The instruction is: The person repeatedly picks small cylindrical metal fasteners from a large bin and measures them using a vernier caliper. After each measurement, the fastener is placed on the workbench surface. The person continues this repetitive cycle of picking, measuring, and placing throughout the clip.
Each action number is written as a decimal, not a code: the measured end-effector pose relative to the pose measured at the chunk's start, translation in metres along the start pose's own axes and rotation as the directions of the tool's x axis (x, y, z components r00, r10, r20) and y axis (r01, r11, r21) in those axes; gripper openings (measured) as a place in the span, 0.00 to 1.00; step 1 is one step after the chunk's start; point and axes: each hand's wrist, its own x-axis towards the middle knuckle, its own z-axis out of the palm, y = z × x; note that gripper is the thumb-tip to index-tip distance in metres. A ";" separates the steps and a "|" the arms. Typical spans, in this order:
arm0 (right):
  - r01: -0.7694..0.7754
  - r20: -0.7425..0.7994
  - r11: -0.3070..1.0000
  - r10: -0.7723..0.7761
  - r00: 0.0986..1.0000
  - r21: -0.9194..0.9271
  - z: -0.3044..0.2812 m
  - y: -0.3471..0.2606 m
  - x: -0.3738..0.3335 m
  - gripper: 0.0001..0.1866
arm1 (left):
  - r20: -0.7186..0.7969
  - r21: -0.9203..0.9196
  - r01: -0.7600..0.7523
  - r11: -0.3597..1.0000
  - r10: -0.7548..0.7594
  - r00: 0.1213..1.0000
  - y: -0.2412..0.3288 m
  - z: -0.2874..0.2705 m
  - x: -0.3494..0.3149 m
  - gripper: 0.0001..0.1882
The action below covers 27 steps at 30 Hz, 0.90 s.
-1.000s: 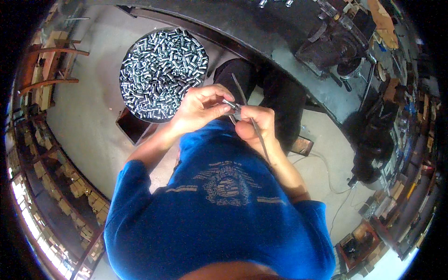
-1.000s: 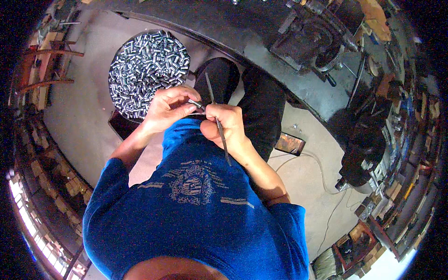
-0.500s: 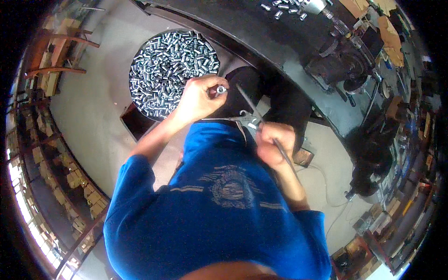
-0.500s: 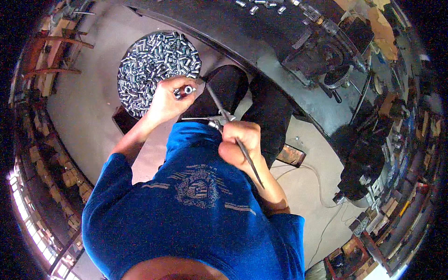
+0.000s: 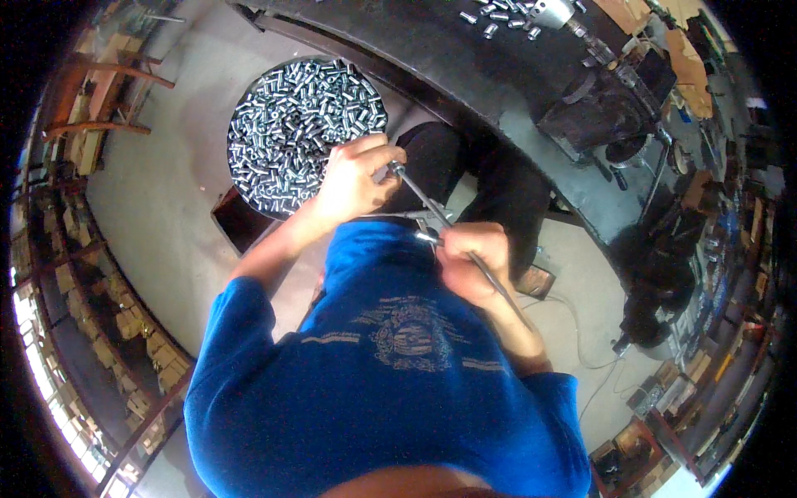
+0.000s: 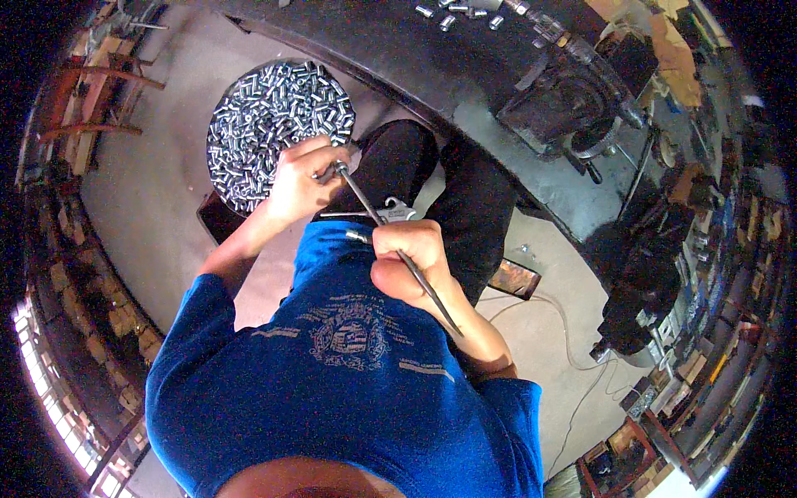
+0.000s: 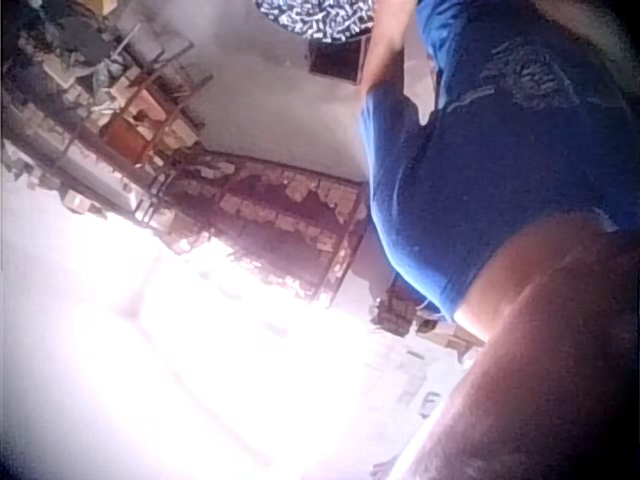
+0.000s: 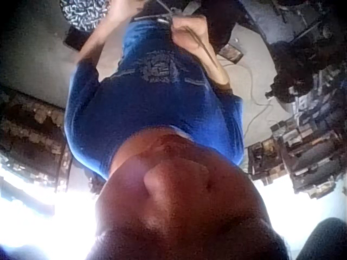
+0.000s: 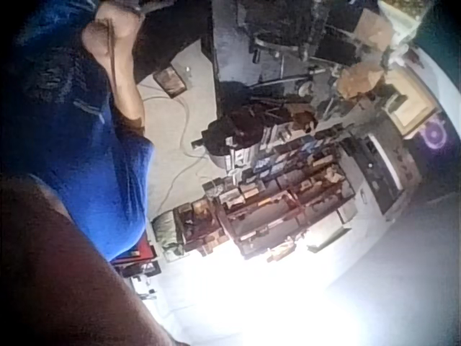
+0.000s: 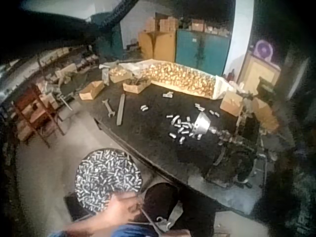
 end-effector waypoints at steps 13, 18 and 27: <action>-0.024 -0.151 0.985 -0.003 0.989 -0.174 -0.014 0.023 0.001 0.13 | 0.096 0.051 -0.160 0.986 0.155 0.983 0.012 0.016 0.024 0.12; 0.051 -0.444 0.997 -0.074 0.893 -0.063 -0.031 0.017 -0.020 0.13 | 0.115 0.232 -0.091 0.968 0.065 0.991 -0.030 0.022 0.088 0.10; -0.019 -0.425 0.999 -0.003 0.905 -0.047 -0.019 -0.001 -0.027 0.14 | 0.160 0.428 0.008 0.904 -0.085 0.984 -0.065 0.030 0.197 0.19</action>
